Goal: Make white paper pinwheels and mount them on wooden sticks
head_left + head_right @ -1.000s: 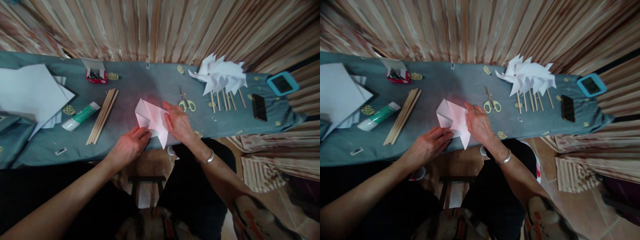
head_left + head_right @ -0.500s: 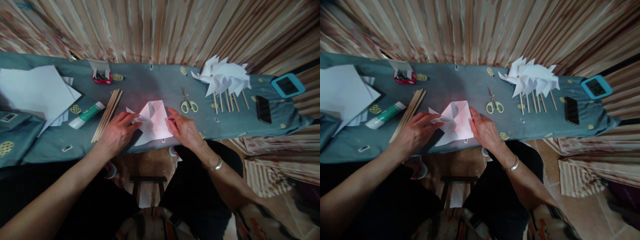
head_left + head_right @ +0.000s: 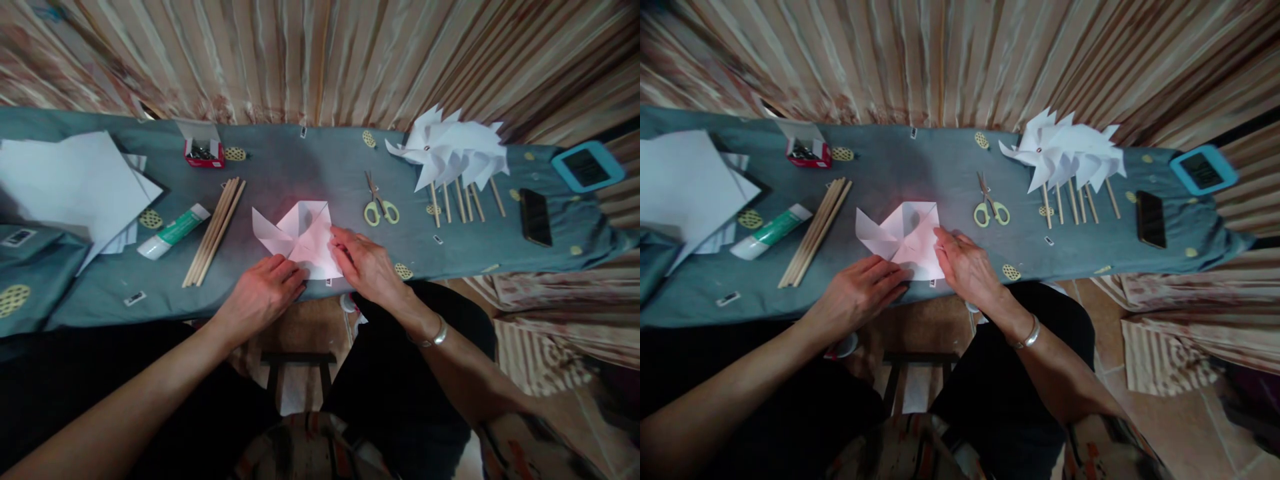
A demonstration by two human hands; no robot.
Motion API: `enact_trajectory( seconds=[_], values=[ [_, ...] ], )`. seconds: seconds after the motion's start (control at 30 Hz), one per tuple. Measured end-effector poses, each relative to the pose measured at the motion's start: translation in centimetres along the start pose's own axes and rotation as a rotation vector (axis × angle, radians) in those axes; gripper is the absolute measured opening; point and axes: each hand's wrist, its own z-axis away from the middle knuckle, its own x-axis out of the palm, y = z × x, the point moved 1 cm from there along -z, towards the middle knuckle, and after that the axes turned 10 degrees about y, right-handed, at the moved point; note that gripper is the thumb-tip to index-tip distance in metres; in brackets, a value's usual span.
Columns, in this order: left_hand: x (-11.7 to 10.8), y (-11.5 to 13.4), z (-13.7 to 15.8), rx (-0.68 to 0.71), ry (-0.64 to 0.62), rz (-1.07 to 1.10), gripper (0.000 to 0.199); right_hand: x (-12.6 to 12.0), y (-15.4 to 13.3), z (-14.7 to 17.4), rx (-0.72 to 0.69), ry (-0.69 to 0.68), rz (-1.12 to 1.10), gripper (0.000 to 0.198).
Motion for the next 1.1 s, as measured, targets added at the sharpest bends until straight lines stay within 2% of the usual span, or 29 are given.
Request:
enact_trajectory(
  seconds=[0.23,0.4,0.6,0.77,0.87,0.97,1.1],
  values=[
    [-0.7,0.2,-0.4,0.007,-0.06,-0.029,0.017,0.0,0.1,-0.1,-0.01,-0.009,0.008,0.036],
    [-0.3,0.4,-0.8,-0.02,-0.05,-0.032,0.017,0.0,0.0,-0.1,0.014,-0.008,-0.003,0.037],
    [-0.1,0.4,-1.0,0.007,-0.117,-0.068,0.015,-0.3,0.0,-0.2,0.021,-0.005,-0.04,0.036],
    [-0.6,0.6,-1.2,0.018,-0.144,-0.064,0.014,-1.0,0.9,-0.4,0.113,0.0,-0.135,0.032],
    [-0.8,0.5,-1.1,-0.01,-0.1,-0.036,0.015,-1.5,1.5,-0.3,0.162,-0.094,-0.279,0.035],
    [-0.9,0.4,-0.8,-0.029,-0.034,0.005,0.019,-2.0,1.4,-0.2,0.134,-0.242,-0.423,0.047],
    [-1.1,0.4,-0.2,-0.015,-0.004,0.051,0.021,-1.9,0.5,0.1,0.127,-0.318,-0.554,0.053]
  ],
)
